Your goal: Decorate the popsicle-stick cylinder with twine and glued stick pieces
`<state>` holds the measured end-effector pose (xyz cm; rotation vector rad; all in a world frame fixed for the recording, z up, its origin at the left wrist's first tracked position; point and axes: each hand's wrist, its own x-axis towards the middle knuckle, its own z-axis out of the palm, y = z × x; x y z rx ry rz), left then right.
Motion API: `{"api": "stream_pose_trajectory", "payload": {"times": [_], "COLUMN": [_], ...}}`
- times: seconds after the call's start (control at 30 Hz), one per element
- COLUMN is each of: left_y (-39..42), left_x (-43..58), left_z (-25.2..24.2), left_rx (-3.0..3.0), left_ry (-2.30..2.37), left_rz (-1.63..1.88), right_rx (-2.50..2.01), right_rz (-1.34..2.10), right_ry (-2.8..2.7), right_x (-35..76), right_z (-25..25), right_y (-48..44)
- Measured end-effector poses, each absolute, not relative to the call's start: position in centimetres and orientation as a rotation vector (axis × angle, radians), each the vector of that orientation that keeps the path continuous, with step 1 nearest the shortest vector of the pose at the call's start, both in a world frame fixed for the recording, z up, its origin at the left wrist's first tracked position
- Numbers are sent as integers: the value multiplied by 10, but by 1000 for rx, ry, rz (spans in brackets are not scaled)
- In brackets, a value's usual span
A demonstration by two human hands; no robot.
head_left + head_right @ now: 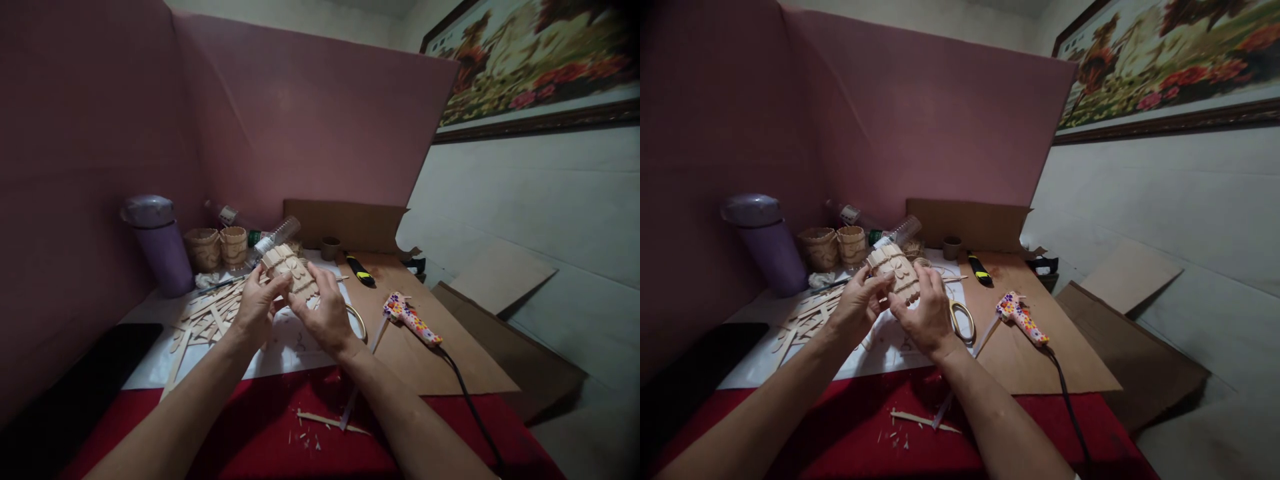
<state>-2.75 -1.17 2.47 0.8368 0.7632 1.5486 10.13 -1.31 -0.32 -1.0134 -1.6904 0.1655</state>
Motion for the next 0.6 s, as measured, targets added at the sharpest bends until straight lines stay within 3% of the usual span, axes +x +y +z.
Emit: {"api": "stream_pose_trajectory", "payload": {"times": [0.23,0.6], "left_y": [-15,-22], "left_x": [-27,-23], "left_z": [27,24], "left_rx": [809,797], "left_ry": [733,516], "left_rz": [1571,1546], "right_rx": [-839,-914], "right_rz": [-319,-456], "right_ry": [-1749,-1671], "right_x": [102,102], "right_z": [-3,2], "right_y": [-24,-31]}}
